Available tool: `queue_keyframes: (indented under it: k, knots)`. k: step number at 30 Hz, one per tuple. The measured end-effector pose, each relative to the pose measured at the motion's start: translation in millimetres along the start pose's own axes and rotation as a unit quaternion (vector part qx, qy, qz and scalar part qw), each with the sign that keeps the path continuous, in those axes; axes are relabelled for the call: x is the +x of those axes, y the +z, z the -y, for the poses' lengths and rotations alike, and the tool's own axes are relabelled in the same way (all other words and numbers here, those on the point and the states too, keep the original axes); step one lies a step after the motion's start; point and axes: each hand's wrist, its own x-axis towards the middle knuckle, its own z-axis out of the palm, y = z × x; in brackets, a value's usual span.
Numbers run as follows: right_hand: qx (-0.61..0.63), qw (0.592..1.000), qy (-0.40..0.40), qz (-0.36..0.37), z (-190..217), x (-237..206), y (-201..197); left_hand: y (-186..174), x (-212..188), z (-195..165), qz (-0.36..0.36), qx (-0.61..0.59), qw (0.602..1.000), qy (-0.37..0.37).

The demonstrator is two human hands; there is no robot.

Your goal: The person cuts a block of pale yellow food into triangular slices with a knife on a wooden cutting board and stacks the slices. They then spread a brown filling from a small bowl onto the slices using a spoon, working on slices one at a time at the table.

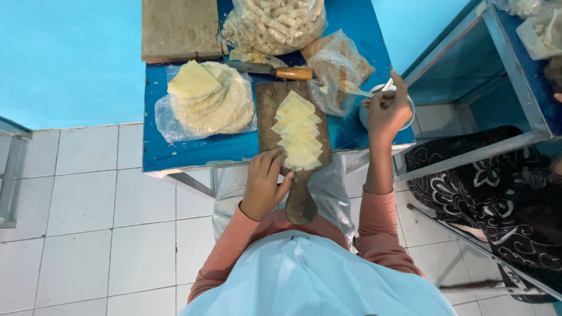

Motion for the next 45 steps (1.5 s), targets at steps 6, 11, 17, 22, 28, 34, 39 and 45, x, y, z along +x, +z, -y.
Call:
queue_keyframes:
  k: [6,11,17,22,28,34,39,45]
  knots:
    - [-0.024,0.999,-0.042,0.0,9.4,-6.6,-5.3,-10.0,13.9,-15.0,-0.019,0.051,0.998,-0.005]
    - [-0.12,0.978,-0.15,0.076,28.0,7.0,6.4,-15.6,72.1,-6.7,-0.004,0.042,0.997,0.06]
    - [-0.02,0.964,-0.065,0.256,55.6,51.9,-1.3,41.1,204.8,27.3,0.077,0.128,0.987,0.051]
    - [-0.093,0.944,-0.072,0.309,77.8,95.0,9.9,83.0,229.5,26.7,0.136,0.123,0.983,-0.016]
    - [-0.249,0.89,-0.107,0.367,96.2,109.3,38.8,92.8,248.0,26.6,0.078,0.158,0.984,0.008]
    - [-0.271,0.907,-0.194,0.257,90.1,125.1,19.4,82.6,258.3,19.2,0.086,0.156,0.983,-0.043]
    - [-0.182,0.934,-0.151,0.267,88.1,127.1,9.5,93.3,262.1,13.2,0.117,0.19,0.972,-0.069]
    - [-0.218,0.931,-0.201,0.214,72.1,133.5,-1.0,87.1,271.1,33.5,0.025,0.197,0.98,0.015]
